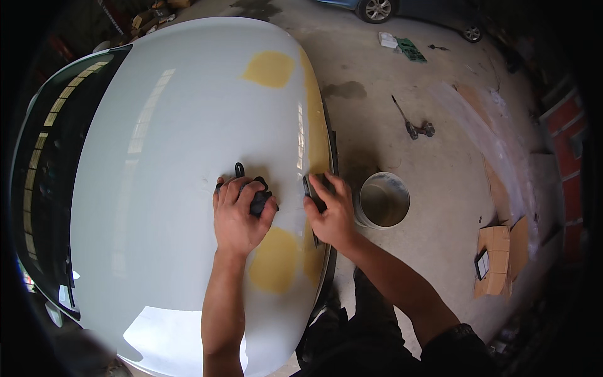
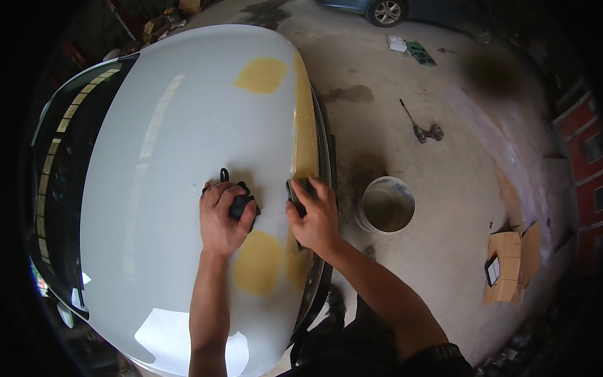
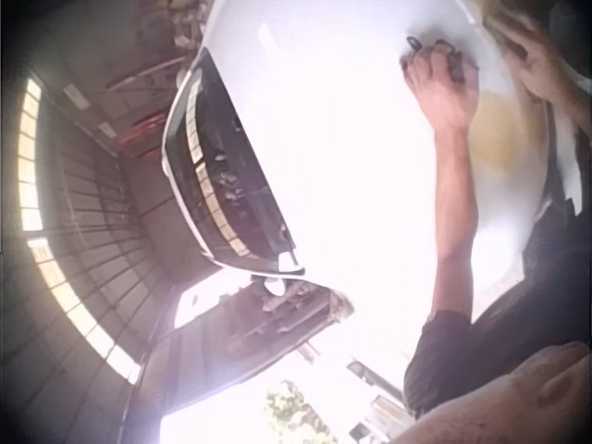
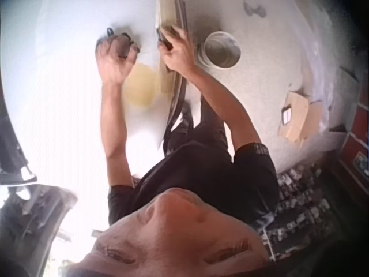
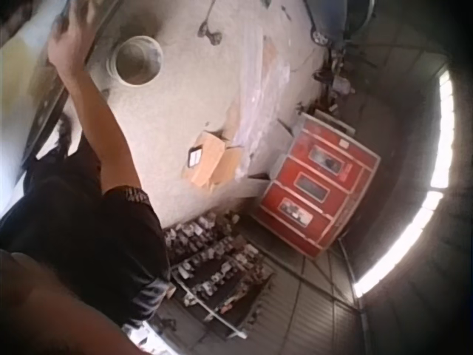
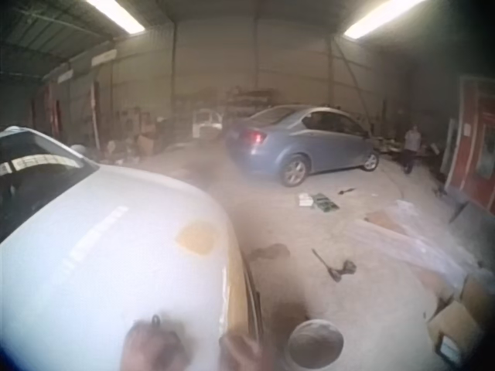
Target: The person sands the hood of a white car using a sanding block and a cloth, repeatedly dipping the block into a bucket of water. The person wipes the surface and continues sanding different areas of the hood.
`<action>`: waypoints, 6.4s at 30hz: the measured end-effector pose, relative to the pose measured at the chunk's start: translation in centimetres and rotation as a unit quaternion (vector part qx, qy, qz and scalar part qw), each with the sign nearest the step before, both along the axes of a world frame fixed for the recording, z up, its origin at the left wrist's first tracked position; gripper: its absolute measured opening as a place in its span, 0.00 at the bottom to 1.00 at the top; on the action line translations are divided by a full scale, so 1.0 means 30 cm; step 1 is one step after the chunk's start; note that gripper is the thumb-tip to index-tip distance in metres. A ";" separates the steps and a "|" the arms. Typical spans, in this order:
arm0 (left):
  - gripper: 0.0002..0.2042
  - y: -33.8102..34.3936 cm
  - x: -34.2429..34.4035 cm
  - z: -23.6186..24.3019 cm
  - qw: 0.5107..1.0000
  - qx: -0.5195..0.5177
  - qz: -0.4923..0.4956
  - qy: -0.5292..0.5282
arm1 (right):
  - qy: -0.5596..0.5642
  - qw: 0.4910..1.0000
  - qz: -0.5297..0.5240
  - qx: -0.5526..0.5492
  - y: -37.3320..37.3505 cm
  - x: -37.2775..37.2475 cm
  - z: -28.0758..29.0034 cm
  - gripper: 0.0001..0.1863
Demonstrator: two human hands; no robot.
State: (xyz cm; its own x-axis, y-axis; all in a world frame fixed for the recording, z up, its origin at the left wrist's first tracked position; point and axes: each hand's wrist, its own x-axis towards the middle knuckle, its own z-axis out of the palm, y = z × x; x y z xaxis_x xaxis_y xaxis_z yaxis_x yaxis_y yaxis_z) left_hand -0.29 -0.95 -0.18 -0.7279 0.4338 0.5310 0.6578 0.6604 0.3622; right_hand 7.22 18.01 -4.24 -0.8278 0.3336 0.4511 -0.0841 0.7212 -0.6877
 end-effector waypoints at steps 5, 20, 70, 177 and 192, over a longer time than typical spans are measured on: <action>0.15 0.005 -0.004 0.001 1.000 0.003 -0.004 0.019 | -0.118 0.977 -0.158 -0.080 0.181 -0.496 -0.064 0.26; 0.14 -0.002 -0.006 -0.009 1.000 0.000 -0.006 0.022 | 0.040 0.998 -0.049 0.006 0.060 -0.137 -0.214 0.26; 0.08 0.032 0.022 -0.014 0.996 0.056 -0.016 -0.067 | 0.030 0.998 -0.030 -0.054 -0.051 0.130 -0.216 0.24; 0.05 -0.099 0.199 0.012 1.000 0.024 -0.015 0.000 | 0.053 0.992 -0.024 0.109 -0.213 0.355 -0.099 0.24; 0.12 -0.103 0.223 0.035 0.981 -0.073 0.091 0.157 | -0.022 0.994 -0.026 0.101 -0.210 0.314 -0.201 0.26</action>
State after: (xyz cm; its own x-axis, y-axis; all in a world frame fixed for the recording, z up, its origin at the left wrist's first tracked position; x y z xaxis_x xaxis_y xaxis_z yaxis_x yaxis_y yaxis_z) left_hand 6.39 -4.03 0.87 -0.6112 0.4008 0.6825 0.5884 0.8069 0.0530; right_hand 16.64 11.72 -10.28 -0.8320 0.2828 0.4772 -0.0165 0.8472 -0.5310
